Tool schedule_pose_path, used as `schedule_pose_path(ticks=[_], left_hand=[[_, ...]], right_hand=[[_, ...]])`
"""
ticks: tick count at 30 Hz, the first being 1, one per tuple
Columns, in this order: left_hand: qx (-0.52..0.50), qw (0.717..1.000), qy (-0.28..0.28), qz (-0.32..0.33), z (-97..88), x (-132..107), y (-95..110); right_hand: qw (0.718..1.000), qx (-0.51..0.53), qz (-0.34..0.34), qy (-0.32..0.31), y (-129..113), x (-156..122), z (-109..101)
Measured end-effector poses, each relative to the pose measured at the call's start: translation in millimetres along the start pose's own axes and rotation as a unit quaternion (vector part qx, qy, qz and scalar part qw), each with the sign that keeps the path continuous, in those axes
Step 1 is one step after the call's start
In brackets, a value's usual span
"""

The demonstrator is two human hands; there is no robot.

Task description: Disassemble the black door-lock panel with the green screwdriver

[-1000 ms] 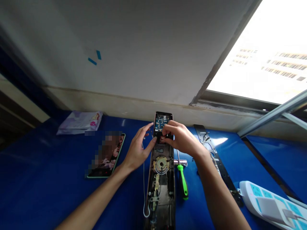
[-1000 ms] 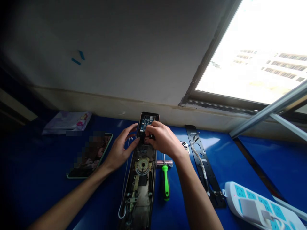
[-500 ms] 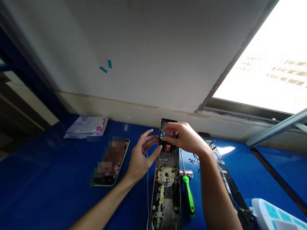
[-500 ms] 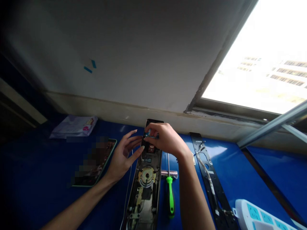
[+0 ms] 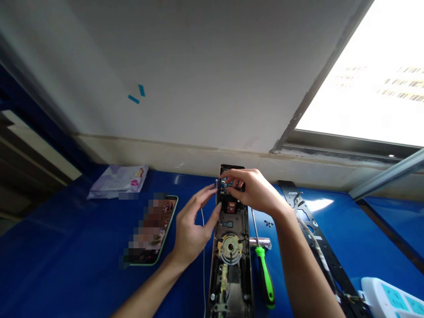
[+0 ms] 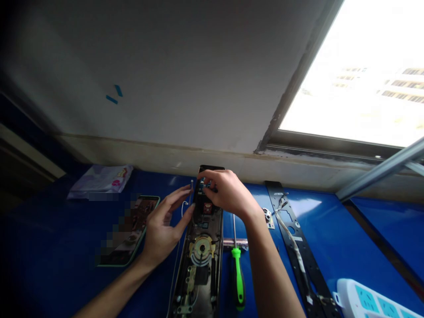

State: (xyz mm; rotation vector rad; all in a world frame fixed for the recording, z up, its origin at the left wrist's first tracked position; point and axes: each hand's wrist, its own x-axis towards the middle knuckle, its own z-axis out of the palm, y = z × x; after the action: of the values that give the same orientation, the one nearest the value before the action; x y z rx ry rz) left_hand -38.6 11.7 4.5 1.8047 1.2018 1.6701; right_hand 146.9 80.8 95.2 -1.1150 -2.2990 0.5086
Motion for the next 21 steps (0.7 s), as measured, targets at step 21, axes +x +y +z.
schedule_pose_path(ticks=[21], left_hand=[[-0.138, 0.976, -0.051, -0.162, 16.0, 26.2, -8.7]], right_hand=[[0.997, -0.075, -0.011, 0.01, -2.6, 3.0, 1.5]])
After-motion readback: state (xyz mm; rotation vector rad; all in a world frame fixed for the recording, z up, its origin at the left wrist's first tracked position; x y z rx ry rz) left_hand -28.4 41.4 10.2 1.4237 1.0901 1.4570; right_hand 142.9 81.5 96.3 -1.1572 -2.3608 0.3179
